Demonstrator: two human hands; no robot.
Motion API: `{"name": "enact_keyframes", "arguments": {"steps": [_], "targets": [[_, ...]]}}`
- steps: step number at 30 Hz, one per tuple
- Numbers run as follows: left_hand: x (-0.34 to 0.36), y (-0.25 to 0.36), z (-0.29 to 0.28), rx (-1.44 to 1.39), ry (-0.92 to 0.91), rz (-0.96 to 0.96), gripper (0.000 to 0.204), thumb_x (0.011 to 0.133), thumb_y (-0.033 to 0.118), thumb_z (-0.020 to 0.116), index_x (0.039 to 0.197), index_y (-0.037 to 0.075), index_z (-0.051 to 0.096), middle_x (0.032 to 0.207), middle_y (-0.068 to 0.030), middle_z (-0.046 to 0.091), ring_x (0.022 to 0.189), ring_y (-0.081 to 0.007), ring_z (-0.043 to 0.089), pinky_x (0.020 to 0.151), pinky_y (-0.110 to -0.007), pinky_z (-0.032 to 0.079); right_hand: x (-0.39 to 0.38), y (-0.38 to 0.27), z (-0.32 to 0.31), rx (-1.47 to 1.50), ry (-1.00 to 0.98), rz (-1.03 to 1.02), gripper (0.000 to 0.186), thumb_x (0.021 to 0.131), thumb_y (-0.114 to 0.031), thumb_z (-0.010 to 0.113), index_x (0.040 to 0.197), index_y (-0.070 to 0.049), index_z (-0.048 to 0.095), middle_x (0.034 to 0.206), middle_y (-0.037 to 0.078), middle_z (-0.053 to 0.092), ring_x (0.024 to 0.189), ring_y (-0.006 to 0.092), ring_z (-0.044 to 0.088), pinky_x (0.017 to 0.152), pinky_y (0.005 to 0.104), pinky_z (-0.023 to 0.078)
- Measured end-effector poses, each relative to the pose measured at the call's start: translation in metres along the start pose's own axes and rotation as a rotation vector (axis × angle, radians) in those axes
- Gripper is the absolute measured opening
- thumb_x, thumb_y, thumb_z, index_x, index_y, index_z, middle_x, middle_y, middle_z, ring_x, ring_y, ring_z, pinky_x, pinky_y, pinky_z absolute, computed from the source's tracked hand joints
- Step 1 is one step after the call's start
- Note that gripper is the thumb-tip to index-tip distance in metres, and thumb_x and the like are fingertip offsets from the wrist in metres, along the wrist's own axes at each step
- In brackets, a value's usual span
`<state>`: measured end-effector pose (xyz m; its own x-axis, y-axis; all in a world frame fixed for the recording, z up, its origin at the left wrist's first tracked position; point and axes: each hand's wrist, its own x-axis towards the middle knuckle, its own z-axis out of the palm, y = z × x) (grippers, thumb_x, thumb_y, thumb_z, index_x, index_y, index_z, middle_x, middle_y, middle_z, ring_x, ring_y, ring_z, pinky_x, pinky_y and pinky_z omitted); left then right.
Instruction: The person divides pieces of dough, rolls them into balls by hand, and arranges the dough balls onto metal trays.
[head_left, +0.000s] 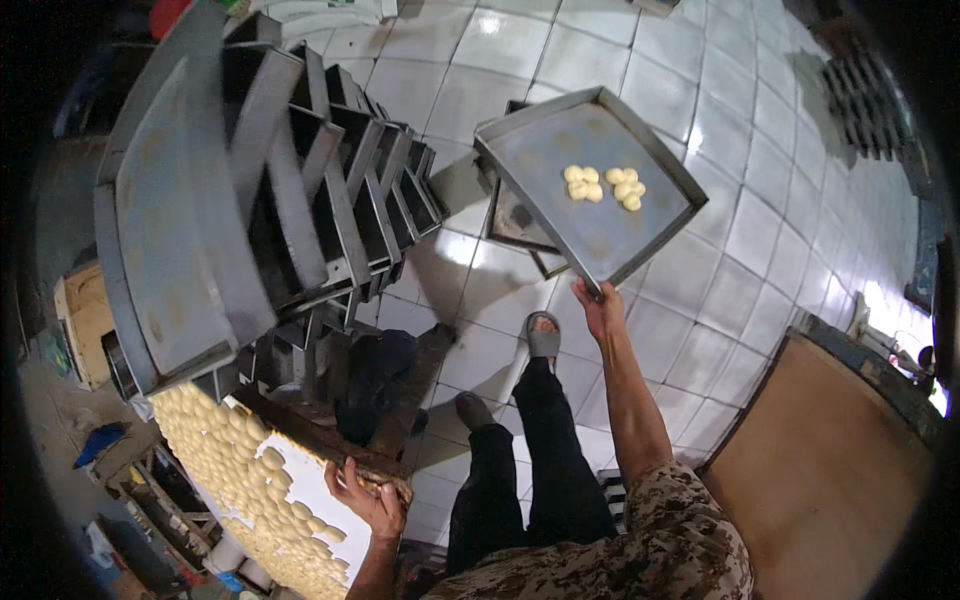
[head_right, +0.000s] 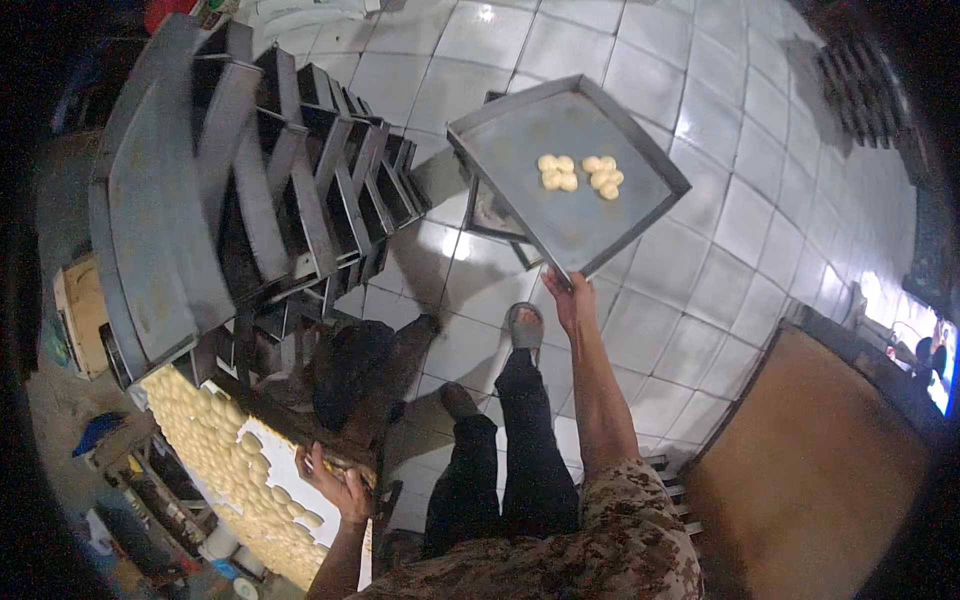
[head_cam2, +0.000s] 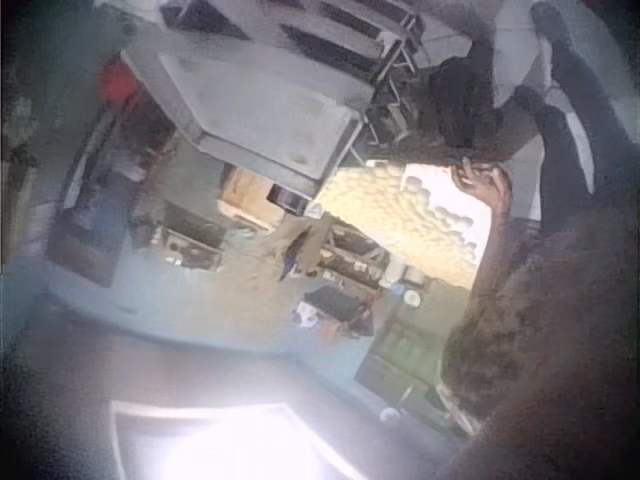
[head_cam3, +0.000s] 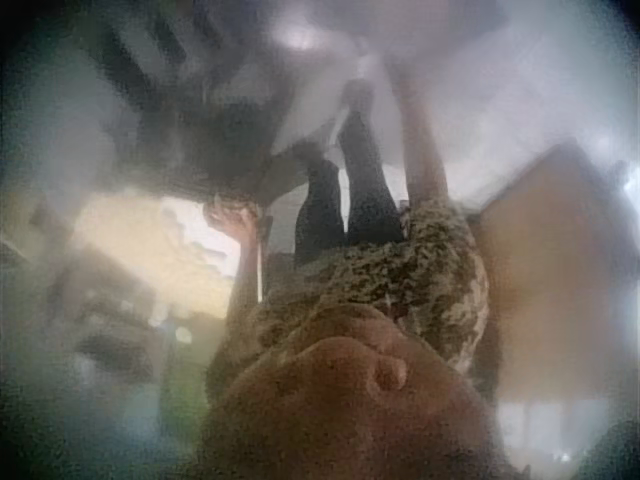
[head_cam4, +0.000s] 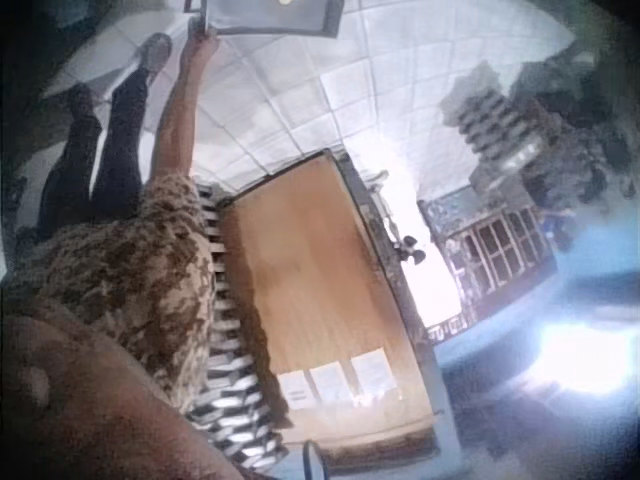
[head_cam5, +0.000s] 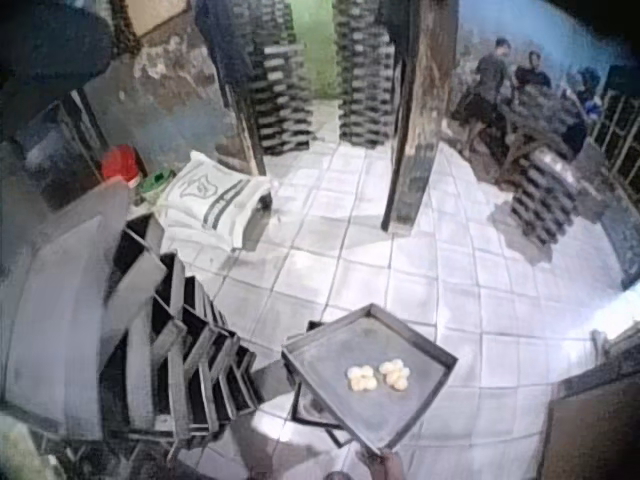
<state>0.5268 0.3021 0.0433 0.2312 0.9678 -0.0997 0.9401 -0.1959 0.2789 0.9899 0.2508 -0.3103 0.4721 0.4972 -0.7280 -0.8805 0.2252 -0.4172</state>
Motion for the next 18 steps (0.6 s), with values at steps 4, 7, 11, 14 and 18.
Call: {"name": "enact_keyframes", "arguments": {"steps": [4,7,11,14,18], "targets": [[0.000,-0.004,0.005,-0.122,0.020,-0.033,0.082,0.101,0.060,0.053,0.154,-0.002,0.040,0.161,-0.0293,0.017,0.151,-0.0456,0.020,0.121,-0.061,0.023,0.070,0.075,-0.027,-0.032,0.107,-0.012,0.016,0.095,-0.003,0.063,0.108,0.005,0.062,0.106,0.015,0.069,0.099,0.0314,0.071,0.098,0.0527,0.062],[0.002,0.001,0.001,-0.038,-0.032,-0.037,0.085,0.103,0.062,0.050,0.159,0.000,0.032,0.163,-0.0272,0.014,0.153,-0.0429,0.018,0.123,-0.061,0.022,0.096,0.114,-0.054,-0.192,0.211,0.110,0.037,0.096,-0.006,0.064,0.130,-0.002,0.051,0.124,0.014,0.062,0.107,0.0325,0.069,0.096,0.0512,0.062],[-0.008,-0.015,0.012,0.059,-0.061,0.024,0.086,0.105,0.065,0.042,0.161,0.001,0.027,0.165,-0.0273,0.013,0.156,-0.0434,0.013,0.124,-0.063,0.021,0.133,0.104,-0.097,-0.463,0.265,0.247,0.049,0.099,-0.016,0.063,0.143,-0.011,0.043,0.127,0.012,0.061,0.108,0.0316,0.069,0.085,0.0465,0.064],[-0.007,0.003,0.001,0.000,-0.014,-0.046,0.082,0.105,0.060,0.046,0.160,0.001,0.031,0.165,-0.0271,0.013,0.156,-0.0428,0.013,0.124,-0.062,0.021,0.126,0.126,-0.083,-0.437,0.312,0.270,0.048,0.097,-0.006,0.064,0.142,-0.001,0.048,0.114,0.013,0.064,0.091,0.0252,0.070,0.069,0.0371,0.063],[0.003,0.004,0.013,-0.193,-0.010,-0.027,0.077,0.100,0.049,0.059,0.156,0.000,0.041,0.163,-0.0266,0.013,0.151,-0.0425,0.023,0.121,-0.059,0.027,0.120,0.079,-0.121,-1.052,0.248,-0.060,0.043,0.097,-0.008,0.064,0.138,0.001,0.054,0.098,0.010,0.067,0.077,0.0200,0.067,0.060,0.0324,0.056]]}}
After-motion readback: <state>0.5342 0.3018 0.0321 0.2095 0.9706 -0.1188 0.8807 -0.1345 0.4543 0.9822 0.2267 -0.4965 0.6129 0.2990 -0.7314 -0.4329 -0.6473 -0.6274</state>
